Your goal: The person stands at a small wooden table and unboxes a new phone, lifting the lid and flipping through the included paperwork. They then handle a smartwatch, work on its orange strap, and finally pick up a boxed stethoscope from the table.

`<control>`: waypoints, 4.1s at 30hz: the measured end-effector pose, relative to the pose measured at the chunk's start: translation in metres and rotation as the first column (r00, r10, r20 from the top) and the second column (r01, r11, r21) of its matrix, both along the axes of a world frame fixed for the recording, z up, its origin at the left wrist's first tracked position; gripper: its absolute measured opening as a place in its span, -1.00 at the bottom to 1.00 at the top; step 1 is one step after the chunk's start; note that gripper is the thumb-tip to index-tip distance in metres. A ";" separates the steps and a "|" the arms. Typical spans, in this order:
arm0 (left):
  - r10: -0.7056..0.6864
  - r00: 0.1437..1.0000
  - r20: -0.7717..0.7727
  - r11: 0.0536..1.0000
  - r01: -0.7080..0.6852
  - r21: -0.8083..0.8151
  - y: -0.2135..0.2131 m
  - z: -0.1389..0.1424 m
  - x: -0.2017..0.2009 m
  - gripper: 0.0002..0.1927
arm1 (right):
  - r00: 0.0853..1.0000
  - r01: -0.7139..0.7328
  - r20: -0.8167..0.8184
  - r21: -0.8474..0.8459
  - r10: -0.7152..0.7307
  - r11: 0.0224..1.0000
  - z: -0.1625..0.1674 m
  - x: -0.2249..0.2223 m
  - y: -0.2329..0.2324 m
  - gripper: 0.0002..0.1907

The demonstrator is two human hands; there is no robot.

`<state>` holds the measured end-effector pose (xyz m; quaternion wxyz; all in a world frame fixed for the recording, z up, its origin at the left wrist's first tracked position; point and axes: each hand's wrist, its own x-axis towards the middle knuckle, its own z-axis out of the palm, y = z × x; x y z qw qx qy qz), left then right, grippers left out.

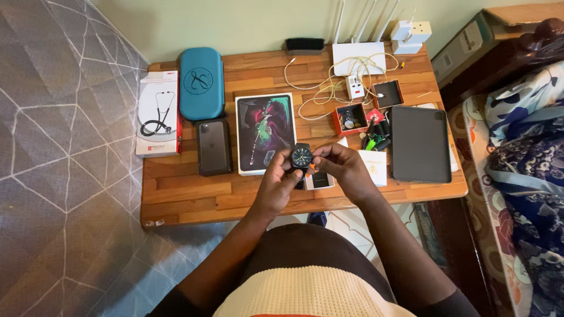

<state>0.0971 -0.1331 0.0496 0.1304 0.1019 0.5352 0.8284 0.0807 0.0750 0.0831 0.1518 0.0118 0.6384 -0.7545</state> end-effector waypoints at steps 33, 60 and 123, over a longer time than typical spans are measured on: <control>0.069 0.993 0.098 0.994 -0.060 -0.090 -0.005 -0.002 0.000 -0.48 | 1.000 -0.002 -0.008 0.334 0.005 0.943 0.015 0.009 -0.007 -0.83; -0.199 0.903 0.380 0.912 0.030 0.408 -0.030 -0.002 0.001 -0.32 | 0.928 -0.083 0.343 -0.181 0.142 0.980 -0.061 0.056 -0.019 -0.61; 0.345 0.836 0.426 0.938 -0.293 -0.185 -0.040 -0.037 0.022 -0.60 | 0.925 -0.103 0.050 0.987 0.376 0.121 -0.215 -0.033 -0.027 -0.77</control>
